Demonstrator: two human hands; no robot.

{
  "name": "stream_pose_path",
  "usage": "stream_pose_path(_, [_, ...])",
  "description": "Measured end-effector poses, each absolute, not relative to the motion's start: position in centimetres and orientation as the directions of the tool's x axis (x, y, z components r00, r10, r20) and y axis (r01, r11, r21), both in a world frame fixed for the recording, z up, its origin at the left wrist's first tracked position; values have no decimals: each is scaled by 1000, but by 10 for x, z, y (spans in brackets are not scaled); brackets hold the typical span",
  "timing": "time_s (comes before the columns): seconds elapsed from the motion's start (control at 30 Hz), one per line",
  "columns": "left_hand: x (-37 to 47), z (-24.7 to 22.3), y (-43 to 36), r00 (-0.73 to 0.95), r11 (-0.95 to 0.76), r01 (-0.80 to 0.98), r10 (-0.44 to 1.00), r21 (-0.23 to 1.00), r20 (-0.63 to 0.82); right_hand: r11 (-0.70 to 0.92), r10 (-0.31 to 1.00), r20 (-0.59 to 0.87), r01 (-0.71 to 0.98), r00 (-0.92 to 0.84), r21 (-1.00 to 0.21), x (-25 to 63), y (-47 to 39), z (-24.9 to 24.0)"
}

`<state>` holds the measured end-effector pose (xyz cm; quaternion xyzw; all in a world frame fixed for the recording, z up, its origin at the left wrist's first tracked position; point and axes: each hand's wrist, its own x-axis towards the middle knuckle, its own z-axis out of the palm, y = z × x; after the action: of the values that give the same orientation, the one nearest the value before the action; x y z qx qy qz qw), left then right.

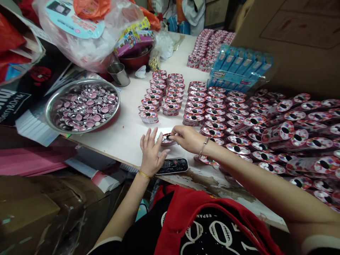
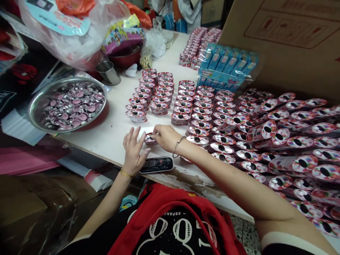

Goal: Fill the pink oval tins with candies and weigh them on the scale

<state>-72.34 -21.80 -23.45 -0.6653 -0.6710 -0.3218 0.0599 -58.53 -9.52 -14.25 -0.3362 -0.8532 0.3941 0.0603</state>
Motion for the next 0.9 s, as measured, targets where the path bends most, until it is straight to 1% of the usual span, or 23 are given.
stream_pose_path(0.07, [-718, -233, -214, -82, -109, 930, 870, 352, 486, 545, 591, -173, 549, -788, -634, -595, -94, -140])
stream_pose_path(0.13, [-714, -232, -211, -79, -114, 924, 877, 364, 474, 594, 567, -192, 559, -801, -578, -602, -93, -136])
stream_pose_path(0.27, [-713, -232, -211, -151, -97, 902, 842, 420, 519, 641, 547, -234, 582, -804, -501, -608, -89, -130])
stream_pose_path(0.4, [-718, -233, -214, -193, -102, 892, 796, 441, 574, 680, 520, -231, 562, -822, -472, -611, -88, -128])
stream_pose_path(0.53, [-722, -235, -215, -209, -112, 878, 786, 465, 583, 710, 506, -199, 536, -839, -457, -616, -88, -131])
stream_pose_path(0.63, [-720, -242, -220, -246, -134, 840, 770, 526, 589, 701, 506, -166, 516, -846, -492, -614, -87, -133])
stream_pose_path(0.7, [-714, -250, -228, -368, -112, 770, 726, 628, 581, 643, 547, -108, 499, -830, -581, -607, -86, -131])
stream_pose_path(0.77, [-706, -262, -241, -564, -47, 641, 648, 766, 512, 517, 600, -68, 451, -797, -727, -594, -87, -128])
stream_pose_path(0.83, [-700, -274, -256, -738, 13, 475, 550, 880, 390, 297, 638, -108, 373, -762, -879, -576, -90, -125])
stream_pose_path(0.87, [-700, -280, -265, -800, 37, 406, 497, 913, 336, 154, 649, -159, 334, -744, -930, -565, -92, -123])
stream_pose_path(0.9, [-702, -286, -274, -849, 60, 356, 437, 932, 296, 1, 655, -225, 298, -722, -955, -555, -95, -122])
